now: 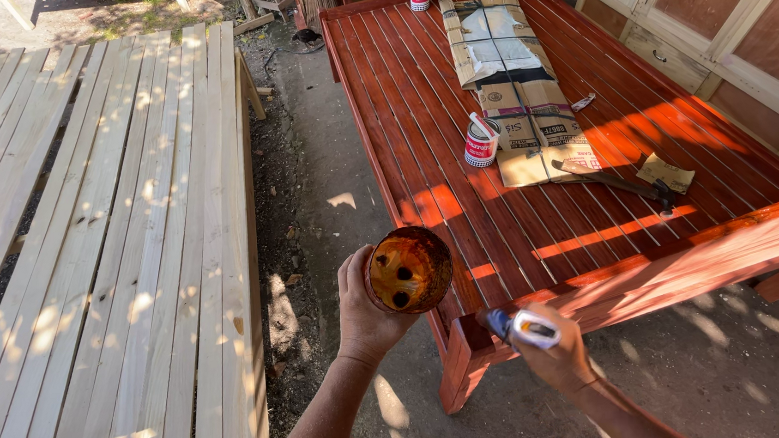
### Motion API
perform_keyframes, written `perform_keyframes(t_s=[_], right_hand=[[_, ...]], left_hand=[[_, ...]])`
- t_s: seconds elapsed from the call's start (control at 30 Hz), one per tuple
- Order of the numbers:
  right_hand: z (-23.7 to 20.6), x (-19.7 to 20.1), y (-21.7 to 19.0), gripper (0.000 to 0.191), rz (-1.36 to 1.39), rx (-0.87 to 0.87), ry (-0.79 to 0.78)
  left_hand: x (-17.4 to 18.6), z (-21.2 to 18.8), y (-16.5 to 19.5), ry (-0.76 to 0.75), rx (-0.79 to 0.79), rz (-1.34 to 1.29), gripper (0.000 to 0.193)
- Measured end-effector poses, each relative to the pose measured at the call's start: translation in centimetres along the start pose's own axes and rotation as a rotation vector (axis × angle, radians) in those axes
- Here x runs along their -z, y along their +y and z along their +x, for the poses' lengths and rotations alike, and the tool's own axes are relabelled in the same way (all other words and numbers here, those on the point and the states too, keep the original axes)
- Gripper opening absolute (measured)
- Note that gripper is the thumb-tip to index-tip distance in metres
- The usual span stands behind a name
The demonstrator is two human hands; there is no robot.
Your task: The person applies reddish-brown wood stain to a slatted wooden furniture frame, wiping the liquid onto the rails and legs by hand with a cloth while holding a stain container in the other hand. They later pour additional stain or thinner from a bottle into the container and continue wiping the wood surfaces.
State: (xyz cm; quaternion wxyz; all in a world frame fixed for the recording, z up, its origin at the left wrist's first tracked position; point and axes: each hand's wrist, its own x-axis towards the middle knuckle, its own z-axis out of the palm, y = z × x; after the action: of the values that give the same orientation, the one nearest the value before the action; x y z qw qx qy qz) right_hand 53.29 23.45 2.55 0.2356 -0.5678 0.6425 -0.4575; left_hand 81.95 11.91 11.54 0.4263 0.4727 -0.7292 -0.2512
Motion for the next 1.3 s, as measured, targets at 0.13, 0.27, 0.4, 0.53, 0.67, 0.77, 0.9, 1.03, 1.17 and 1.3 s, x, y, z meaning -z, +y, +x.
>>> perform_keyframes(t_s=[0.13, 0.27, 0.4, 0.53, 0.67, 0.77, 0.9, 1.03, 1.17, 1.3], right_hand=[[0.8, -0.3, 0.6, 0.012, 0.220, -0.191, 0.153], [0.0, -1.4, -0.5, 0.021, -0.114, -0.001, 0.089], [-1.1, -1.9, -3.0, 0.017, -0.249, 0.133, 0.086], [-1.8, -2.5, -4.8, 0.018, -0.296, 0.005, 0.070], [-0.9, -2.3, -4.1, 0.017, -0.307, 0.029, 0.197], [0.2, -1.8, -2.3, 0.013, -0.129, 0.158, 0.189], [-2.5, -3.0, -1.1, 0.014, -0.167, 0.184, 0.100], [-4.0, -2.1, -0.8, 0.015, -0.175, 0.052, 0.000], [-3.0, -0.6, -0.3, 0.018, -0.077, -0.155, 0.138], [-2.7, -2.1, 0.9, 0.016, 0.107, -0.234, 0.112]], left_hand=[[0.6, 0.0, -0.4, 0.005, 0.010, 0.002, 0.115], [0.4, 0.3, -0.4, 0.013, -0.031, 0.021, 0.115], [0.7, 0.5, -0.5, 0.021, -0.057, 0.027, 0.113], [1.7, 0.6, -0.9, 0.029, -0.056, 0.032, 0.113], [2.2, 0.3, -1.4, 0.034, -0.019, 0.007, 0.112], [1.9, 0.2, -1.4, 0.031, -0.039, 0.002, 0.113], [1.0, 0.3, -1.0, 0.000, -0.045, -0.002, 0.115], [1.0, 0.6, -0.7, 0.001, -0.043, -0.017, 0.116], [1.2, 0.9, -0.8, -0.015, -0.021, 0.025, 0.116], [0.4, 1.0, -0.9, -0.018, -0.016, 0.015, 0.115]])
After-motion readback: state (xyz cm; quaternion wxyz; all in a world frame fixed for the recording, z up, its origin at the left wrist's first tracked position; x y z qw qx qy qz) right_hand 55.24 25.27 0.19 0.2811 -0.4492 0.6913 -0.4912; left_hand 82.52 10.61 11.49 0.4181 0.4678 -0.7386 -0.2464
